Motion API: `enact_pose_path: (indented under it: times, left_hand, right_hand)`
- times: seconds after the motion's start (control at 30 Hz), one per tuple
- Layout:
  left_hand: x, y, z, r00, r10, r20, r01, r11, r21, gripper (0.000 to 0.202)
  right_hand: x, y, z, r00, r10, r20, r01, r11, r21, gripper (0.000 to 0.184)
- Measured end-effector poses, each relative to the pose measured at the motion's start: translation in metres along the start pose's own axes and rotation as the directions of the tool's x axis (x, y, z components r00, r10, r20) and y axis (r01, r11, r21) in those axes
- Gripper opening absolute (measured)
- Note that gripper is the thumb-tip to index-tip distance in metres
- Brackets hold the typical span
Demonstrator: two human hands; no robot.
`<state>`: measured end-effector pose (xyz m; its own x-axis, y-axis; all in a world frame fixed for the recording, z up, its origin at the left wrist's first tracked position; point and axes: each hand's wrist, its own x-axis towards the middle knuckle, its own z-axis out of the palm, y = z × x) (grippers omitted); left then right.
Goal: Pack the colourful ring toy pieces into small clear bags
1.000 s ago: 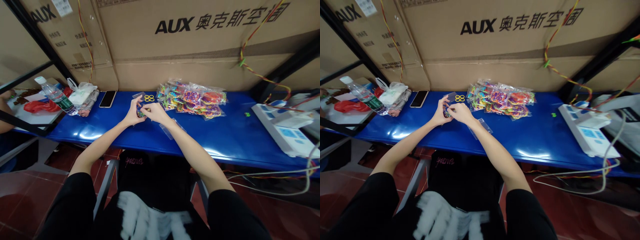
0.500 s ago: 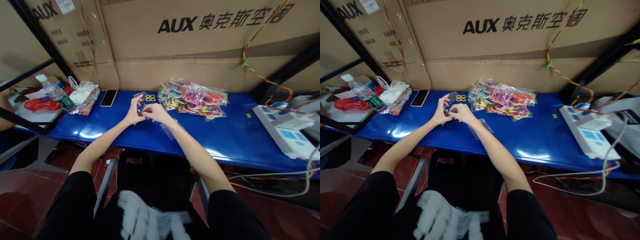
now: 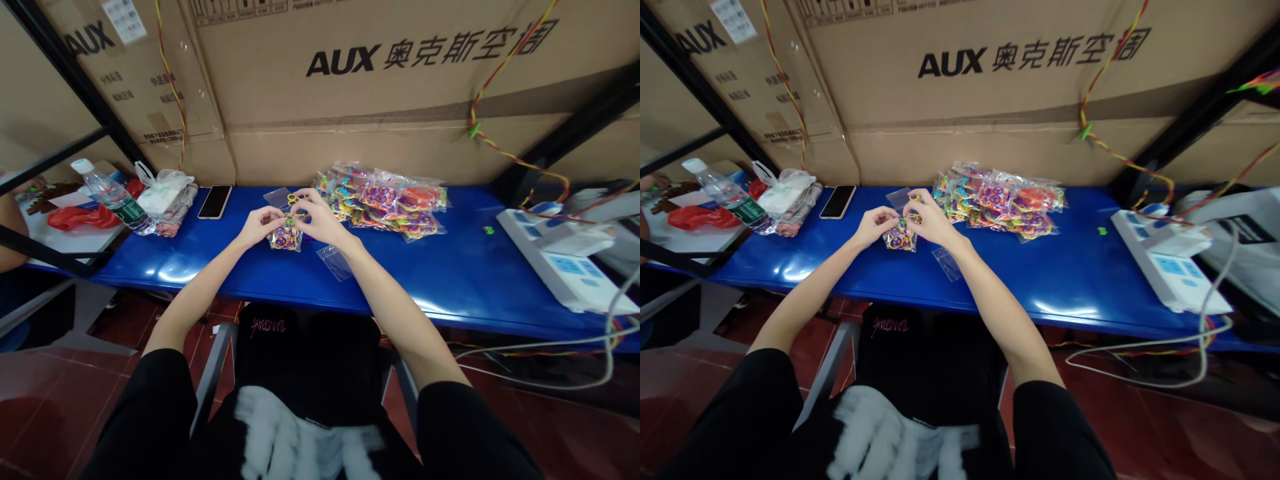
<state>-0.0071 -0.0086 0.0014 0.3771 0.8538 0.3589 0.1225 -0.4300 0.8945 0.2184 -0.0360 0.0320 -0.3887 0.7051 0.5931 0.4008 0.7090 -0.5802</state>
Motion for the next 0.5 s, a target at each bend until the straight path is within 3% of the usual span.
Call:
enact_pose_path:
  times: [0.07,0.13,0.2,0.3,0.5]
  left_hand:
    - [0.001,0.001,0.001,0.996,0.012,-0.091,-0.013,1.0,-0.011,0.048]
    - [0.002,-0.001,0.002,0.988,0.012,-0.154,-0.018,0.999,-0.034,0.047]
    - [0.003,-0.003,0.001,0.986,-0.015,-0.166,0.004,0.998,-0.064,0.048]
    - [0.005,-0.004,-0.001,0.987,-0.029,-0.161,0.017,0.997,-0.073,0.047]
    - [0.006,-0.003,-0.006,0.98,-0.01,-0.198,-0.005,0.997,-0.076,0.045]
  right_hand:
    - [0.0,0.006,0.006,0.994,0.097,-0.052,-0.094,0.994,0.053,0.017]
    - [0.0,0.011,0.01,0.981,0.192,-0.009,-0.189,0.972,0.14,0.029]
    - [0.001,0.016,0.013,0.962,0.269,0.036,-0.27,0.935,0.231,0.043]
    - [0.003,0.022,0.015,0.927,0.375,0.001,-0.352,0.871,0.342,0.056]
    - [0.007,0.026,0.015,0.906,0.424,0.0,-0.375,0.8,0.468,0.021]
